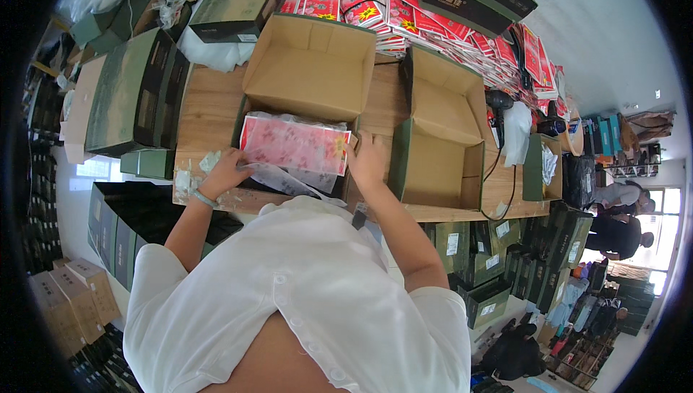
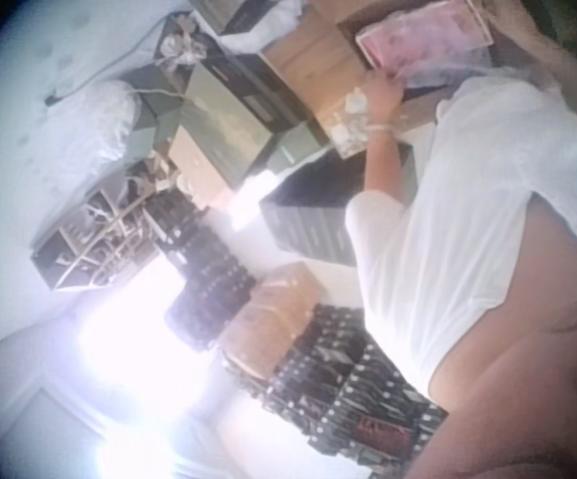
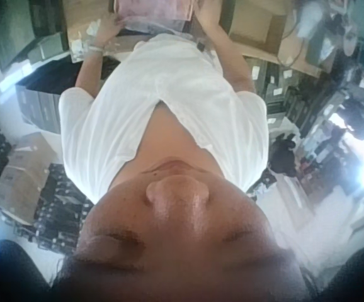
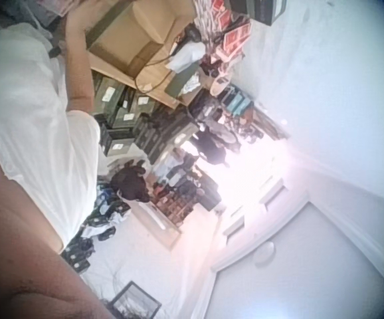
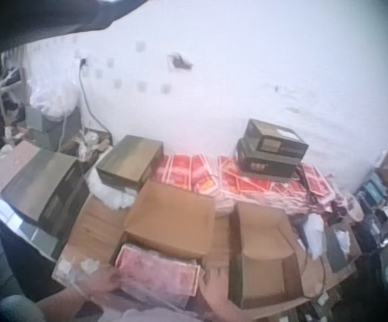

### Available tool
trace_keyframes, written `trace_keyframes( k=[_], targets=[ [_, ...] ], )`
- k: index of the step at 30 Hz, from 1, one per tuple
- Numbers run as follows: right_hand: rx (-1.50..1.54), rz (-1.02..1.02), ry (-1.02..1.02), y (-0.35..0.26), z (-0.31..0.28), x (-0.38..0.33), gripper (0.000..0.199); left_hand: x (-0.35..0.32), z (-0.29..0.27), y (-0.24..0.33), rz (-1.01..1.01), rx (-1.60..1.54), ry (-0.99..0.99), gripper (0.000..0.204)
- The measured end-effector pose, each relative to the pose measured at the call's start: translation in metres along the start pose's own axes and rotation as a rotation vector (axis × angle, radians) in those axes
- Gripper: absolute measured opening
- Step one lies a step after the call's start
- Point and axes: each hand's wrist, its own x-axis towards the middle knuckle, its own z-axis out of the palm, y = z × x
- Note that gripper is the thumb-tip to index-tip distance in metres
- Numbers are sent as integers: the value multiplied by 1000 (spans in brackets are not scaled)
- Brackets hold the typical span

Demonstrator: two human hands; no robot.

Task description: The person packs items into green cardboard boxes, places tissue paper and product packages inside, closes the boxes, and uses a handheld heat gun to seal labels on the box tops. The person stacks finished boxes on the floor and repeats the process with additional boxes.

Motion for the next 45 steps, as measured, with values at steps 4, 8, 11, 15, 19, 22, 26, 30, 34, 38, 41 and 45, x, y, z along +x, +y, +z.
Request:
trace_keyframes(
  k=[4,8,11,15,19,22,26,30,34,38,41,45],
  targets=[
    [54,-22,-208,17,42,27,18,11,3,4,-123,-223,0,36],
    [-110,-6,-226,13,57,47,22,9,11,-7,-349,-636,240,33],
    [-214,-79,-352,7,53,53,21,1,7,-2,-181,-238,185,26],
    [-243,-136,-428,14,64,52,18,-6,22,-8,-116,3,158,16],
    [-209,-98,-502,5,53,45,30,-7,27,-10,-110,-10,419,12],
    [-268,-166,-424,13,52,39,39,-10,11,17,-1,229,536,21],
    [-258,-170,-468,25,47,24,42,-12,10,28,213,-65,308,35],
    [65,-219,-282,-14,-3,-17,43,-26,-4,32,222,-89,24,33],
    [89,-266,-595,-22,-46,-76,37,-34,-8,16,203,87,-44,25],
    [147,-22,-646,10,-22,-75,21,-40,0,-11,53,-13,-2,20],
    [171,-57,-418,24,5,-62,18,-44,1,-5,105,-56,176,18],
    [-45,-159,-275,19,36,-37,15,-21,8,6,46,234,369,18]
  ],
)
